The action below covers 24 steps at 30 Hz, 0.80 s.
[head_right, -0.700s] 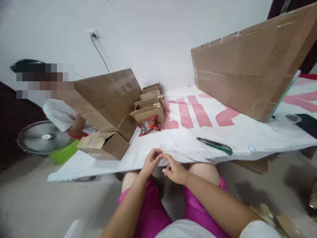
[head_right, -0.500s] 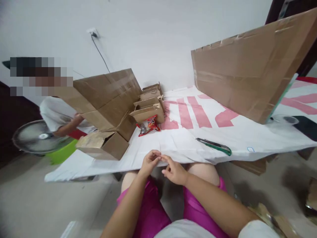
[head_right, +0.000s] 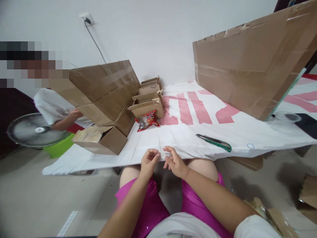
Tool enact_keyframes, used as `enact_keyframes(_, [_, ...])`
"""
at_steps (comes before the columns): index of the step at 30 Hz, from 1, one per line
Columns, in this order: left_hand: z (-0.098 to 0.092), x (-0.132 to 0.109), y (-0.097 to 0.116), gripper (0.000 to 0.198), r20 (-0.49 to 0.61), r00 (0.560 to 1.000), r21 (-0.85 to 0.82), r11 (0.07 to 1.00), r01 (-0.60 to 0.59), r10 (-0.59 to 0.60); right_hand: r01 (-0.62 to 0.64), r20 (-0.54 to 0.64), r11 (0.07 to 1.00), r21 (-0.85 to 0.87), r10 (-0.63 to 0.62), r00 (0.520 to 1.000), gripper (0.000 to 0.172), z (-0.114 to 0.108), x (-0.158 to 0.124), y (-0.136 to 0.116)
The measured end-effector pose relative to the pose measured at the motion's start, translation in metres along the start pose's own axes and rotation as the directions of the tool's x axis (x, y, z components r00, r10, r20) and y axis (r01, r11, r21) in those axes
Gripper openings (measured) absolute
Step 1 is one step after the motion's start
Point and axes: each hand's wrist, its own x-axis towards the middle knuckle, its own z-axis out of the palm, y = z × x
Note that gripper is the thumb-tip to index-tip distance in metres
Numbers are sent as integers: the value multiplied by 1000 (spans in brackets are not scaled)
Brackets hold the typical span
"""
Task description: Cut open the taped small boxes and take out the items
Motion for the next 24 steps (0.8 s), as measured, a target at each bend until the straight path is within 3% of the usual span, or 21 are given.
enact_keyframes(9, [17,-23,12,25,237,971,-16,999,47,-42,-45,-33,999,-26,45,998,37,-1,-2,1])
enact_keyframes(16, [16,-27,11,28,308,945,214,960,-178,107,-66,-40,996,-65,64,997,50,-2,-3,-4])
enact_keyframes(21, [11,-19,19,29,398,915,153,988,3,-65,-53,42,997,-60,56,998,58,-3,-2,-5])
enact_keyframes(24, [11,-17,27,11,344,933,288,958,2,-105,-30,57,998,-46,32,998,56,-3,-2,-4])
